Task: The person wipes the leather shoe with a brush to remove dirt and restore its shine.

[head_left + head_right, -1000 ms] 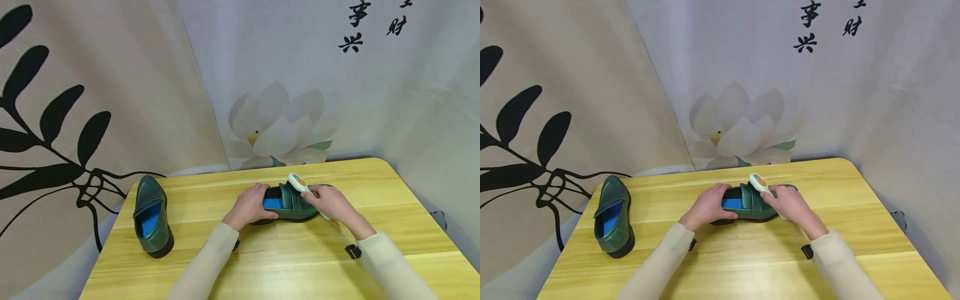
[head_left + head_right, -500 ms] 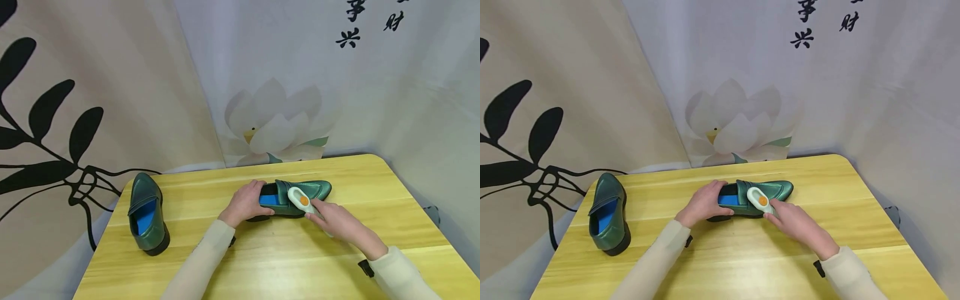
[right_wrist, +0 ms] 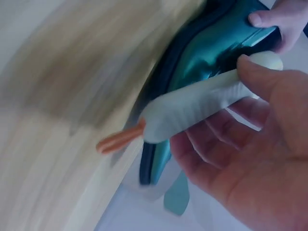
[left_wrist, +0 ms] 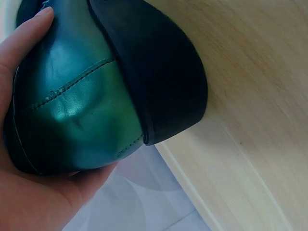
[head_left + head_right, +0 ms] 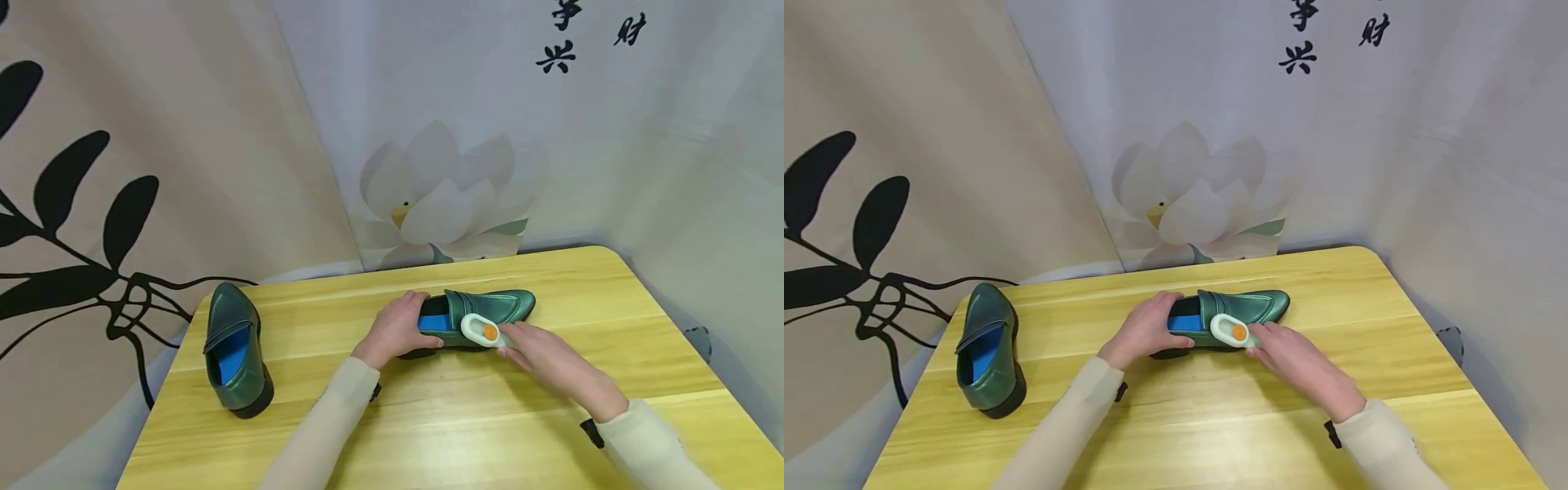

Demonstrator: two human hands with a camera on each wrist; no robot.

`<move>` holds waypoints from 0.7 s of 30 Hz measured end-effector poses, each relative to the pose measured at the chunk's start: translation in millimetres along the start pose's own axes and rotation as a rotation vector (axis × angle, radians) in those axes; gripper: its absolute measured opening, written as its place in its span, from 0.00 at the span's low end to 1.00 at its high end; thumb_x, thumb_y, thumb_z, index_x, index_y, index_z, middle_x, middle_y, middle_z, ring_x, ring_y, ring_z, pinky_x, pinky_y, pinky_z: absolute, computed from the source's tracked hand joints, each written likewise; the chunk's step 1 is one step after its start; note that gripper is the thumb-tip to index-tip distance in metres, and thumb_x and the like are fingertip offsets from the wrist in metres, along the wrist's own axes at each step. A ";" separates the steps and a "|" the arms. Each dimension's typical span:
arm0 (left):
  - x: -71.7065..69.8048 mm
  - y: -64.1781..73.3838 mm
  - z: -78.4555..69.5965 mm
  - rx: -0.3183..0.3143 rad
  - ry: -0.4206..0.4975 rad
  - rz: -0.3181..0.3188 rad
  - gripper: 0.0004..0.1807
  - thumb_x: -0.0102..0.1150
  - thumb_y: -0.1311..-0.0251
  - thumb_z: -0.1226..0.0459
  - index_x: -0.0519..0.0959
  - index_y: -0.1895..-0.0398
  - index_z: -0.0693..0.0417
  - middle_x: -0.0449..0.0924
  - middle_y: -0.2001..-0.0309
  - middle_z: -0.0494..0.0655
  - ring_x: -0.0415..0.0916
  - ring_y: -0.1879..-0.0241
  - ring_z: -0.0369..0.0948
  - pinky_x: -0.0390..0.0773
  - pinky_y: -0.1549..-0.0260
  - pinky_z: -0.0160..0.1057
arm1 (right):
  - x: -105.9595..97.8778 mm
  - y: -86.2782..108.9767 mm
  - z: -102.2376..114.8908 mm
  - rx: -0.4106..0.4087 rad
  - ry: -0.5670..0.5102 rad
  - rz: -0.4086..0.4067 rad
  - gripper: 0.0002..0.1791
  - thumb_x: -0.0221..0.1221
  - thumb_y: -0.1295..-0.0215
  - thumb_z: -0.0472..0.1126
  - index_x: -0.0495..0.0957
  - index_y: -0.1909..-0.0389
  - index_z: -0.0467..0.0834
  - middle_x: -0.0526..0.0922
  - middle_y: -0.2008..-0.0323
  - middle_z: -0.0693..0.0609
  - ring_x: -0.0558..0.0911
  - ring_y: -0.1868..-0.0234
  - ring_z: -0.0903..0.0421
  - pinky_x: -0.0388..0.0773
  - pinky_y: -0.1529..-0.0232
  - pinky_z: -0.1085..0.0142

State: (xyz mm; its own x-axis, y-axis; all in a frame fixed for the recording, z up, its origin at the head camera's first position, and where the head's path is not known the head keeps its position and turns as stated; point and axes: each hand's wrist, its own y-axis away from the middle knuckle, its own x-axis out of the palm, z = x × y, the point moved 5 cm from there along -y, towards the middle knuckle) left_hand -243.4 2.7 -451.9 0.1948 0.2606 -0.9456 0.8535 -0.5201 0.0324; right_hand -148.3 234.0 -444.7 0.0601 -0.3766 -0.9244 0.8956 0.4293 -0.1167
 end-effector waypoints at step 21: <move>-2.5 6.2 2.5 -0.020 -0.011 -0.029 0.51 0.76 0.49 0.38 0.70 0.27 0.56 0.76 0.35 0.51 0.77 0.41 0.50 0.77 0.41 0.50 | 0.6 -36.0 -15.1 0.332 -0.221 -0.088 0.25 0.48 0.19 0.58 0.72 0.76 0.48 0.64 0.85 0.56 0.64 0.86 0.58 0.61 0.82 0.64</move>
State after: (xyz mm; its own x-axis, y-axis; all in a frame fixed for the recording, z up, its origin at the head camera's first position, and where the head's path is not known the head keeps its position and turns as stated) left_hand -239.8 -3.3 -450.2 0.1648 0.2658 -0.9498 0.8682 -0.4960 0.0118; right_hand -187.2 230.7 -446.5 0.0382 -0.5830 -0.8116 0.9930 0.1132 -0.0346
